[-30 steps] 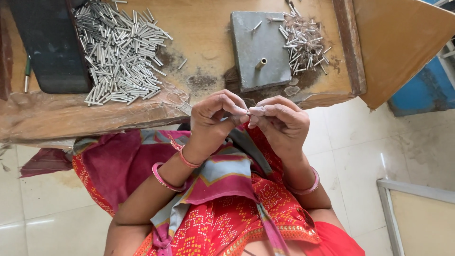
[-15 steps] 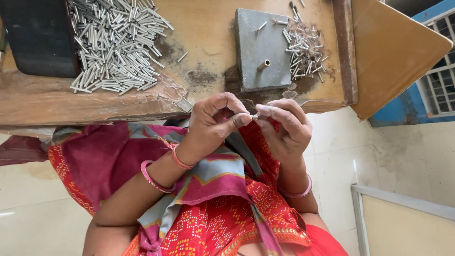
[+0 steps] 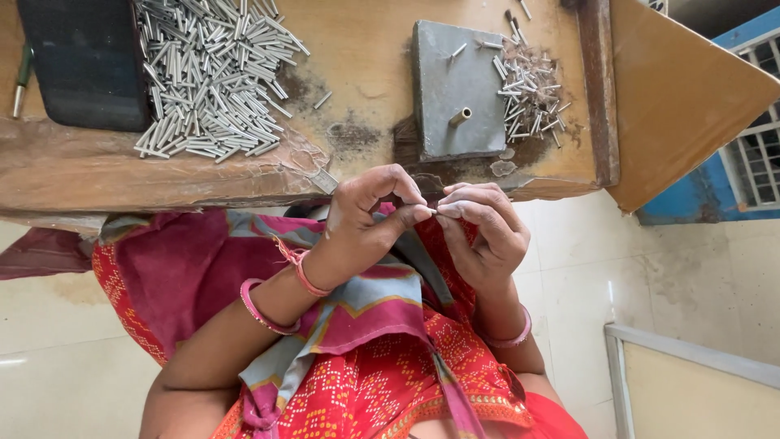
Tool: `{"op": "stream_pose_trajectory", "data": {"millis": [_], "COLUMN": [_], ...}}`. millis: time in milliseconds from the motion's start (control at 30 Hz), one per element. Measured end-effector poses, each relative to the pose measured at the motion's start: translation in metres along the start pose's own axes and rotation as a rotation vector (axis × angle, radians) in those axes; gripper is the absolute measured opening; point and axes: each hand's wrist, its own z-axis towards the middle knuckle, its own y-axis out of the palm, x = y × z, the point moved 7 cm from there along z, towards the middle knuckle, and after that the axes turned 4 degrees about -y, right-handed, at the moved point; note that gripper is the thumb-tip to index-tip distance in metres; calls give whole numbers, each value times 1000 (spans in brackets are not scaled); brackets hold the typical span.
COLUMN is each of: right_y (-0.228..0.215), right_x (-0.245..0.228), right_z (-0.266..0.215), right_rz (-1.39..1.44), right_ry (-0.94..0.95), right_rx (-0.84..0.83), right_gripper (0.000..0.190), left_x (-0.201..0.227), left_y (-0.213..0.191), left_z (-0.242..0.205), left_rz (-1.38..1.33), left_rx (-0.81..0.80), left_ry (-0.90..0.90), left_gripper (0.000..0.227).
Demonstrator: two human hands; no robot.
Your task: The person sits at a workbench and assembles small metal cylindrical parts one at a time, picking a piece from a pile, working it between the fingers, and pressing it into a hole in a gray stone block on the bench. Finished pieces accumulate in a pile beside the block.
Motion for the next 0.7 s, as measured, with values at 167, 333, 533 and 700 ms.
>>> {"op": "stream_pose_trajectory", "data": {"millis": [167,333,533,700], "right_y": [-2,-1,-7,-3], "right_x": [0,8,-7,-3], "right_z": [-9,-14,-10,-11], "right_rz": [33,139,64,97], "right_ry": [15,89,-20,-14], "right_rx": [-12,-26,21,-37], "right_gripper": [16,16,14,14], "left_x": [-21,-31,-14,12], "left_y": [7,14,10,8], "left_z": [-9,-14,-11,-7], "left_rz": [-240,-368,-134,37], "left_rx": [-80,-104,-74,-106], "left_ry": [-157,-305,-221,46], "left_gripper": [11,10,17,19]}}
